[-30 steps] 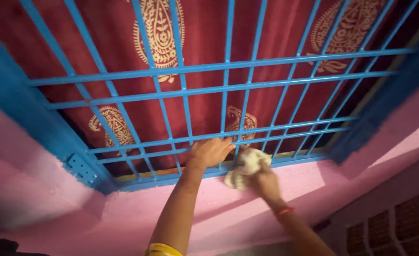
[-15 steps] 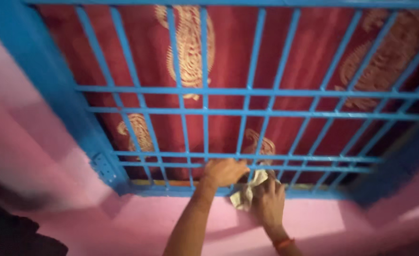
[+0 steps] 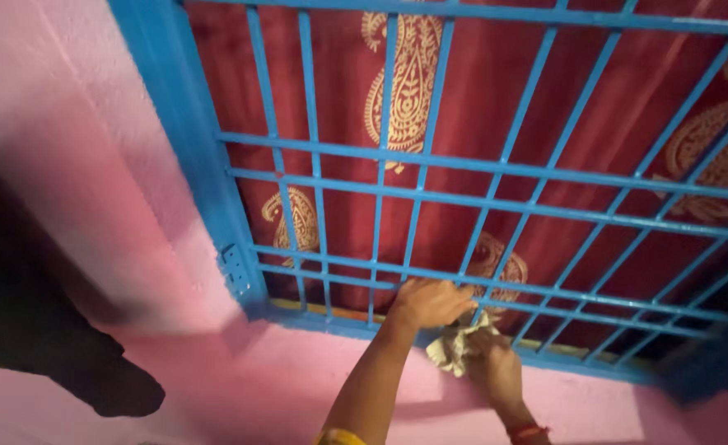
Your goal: The person wipes a blue metal window grille with a white cloth. They systematically clean the horizontal and vertical bars of the grille, moving the cloth along the surface to remove dust or dirt.
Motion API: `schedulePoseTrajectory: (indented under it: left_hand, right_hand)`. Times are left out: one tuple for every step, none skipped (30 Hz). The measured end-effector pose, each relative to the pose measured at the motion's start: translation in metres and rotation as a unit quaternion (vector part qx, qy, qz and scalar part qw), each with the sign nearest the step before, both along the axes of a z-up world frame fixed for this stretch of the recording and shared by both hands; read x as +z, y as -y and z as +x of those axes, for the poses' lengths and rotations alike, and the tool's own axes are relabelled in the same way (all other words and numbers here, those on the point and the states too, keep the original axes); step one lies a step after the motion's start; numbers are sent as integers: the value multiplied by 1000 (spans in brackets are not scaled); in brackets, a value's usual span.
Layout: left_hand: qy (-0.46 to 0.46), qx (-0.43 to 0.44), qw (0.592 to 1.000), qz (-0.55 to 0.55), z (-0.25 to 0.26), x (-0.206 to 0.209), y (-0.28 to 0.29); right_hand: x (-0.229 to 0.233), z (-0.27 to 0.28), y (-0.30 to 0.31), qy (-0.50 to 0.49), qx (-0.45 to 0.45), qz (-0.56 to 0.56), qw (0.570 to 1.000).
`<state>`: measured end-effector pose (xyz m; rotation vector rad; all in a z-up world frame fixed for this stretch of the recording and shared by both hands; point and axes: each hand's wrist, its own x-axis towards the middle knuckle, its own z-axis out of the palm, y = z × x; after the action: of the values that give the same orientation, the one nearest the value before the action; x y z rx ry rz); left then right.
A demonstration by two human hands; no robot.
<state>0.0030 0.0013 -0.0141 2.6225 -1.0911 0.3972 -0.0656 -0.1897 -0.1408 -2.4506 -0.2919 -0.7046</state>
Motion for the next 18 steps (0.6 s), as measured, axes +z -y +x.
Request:
schedulePoseTrajectory:
  left_hand:
    - [-4, -3, 1000, 0, -2, -3, 1]
    - [-3, 0, 1000, -7, -3, -5, 1]
    - [-2, 1, 1000, -13, -2, -6, 0]
    - [-1, 3, 1000, -19, -2, -7, -2]
    - [-7, -5, 999, -35, -1, -7, -3]
    - [-12, -12, 999, -51, 1, -6, -5]
    - [-14, -18, 997, -71, 0, -5, -5]
    - [-10, -10, 999, -45, -8, -7, -4]
    - [3, -1, 1000, -19, -9, -4, -5]
    - [15, 9, 1000, 6, -10, 0, -6]
    - [-6, 22, 1000, 16, -13, 0, -7]
    - [-28, 35, 999, 25, -18, -1, -6]
    - [-47, 48, 997, 36, -20, -3, -5]
    - [-17, 55, 998, 20, -21, -8, -3]
    - [13, 63, 998, 2, -22, -15, -1]
    - [43, 71, 996, -15, -21, -22, 0]
    - [79, 74, 994, -24, -22, -29, -1]
    - [115, 77, 990, -33, -22, -36, -3]
  right_hand:
    - [0, -3, 1, -5, 8, 17, 1000]
    - [2, -1, 2, -1, 11, 18, 1000]
    - [3, 2, 0, 2, 12, 19, 1000]
    - [3, 3, -5, 12, -20, 10, 1000]
    - [3, 2, -9, 22, -52, 0, 998]
    - [3, 0, -13, 15, -58, 27, 998]
    - [8, 2, -15, 13, -64, 51, 997]
    - [10, -3, -19, 11, -70, 76, 995]
    - [13, -3, -24, 10, -91, 67, 994]
    - [15, -3, -29, 9, -112, 57, 992]
    - [15, -4, -35, 6, -131, 51, 990]
    - [14, -7, -37, -11, -144, 37, 989]
    - [12, -9, -38, -26, -156, 24, 987]
    - [11, -8, -43, -42, -169, 11, 985]
    - [11, -7, -46, -55, -177, 11, 983]
    - [10, -11, -48, -67, -184, 12, 980]
    - [8, -14, -49, -82, -190, 8, 978]
    - [8, -11, -49, -86, -186, 3, 979]
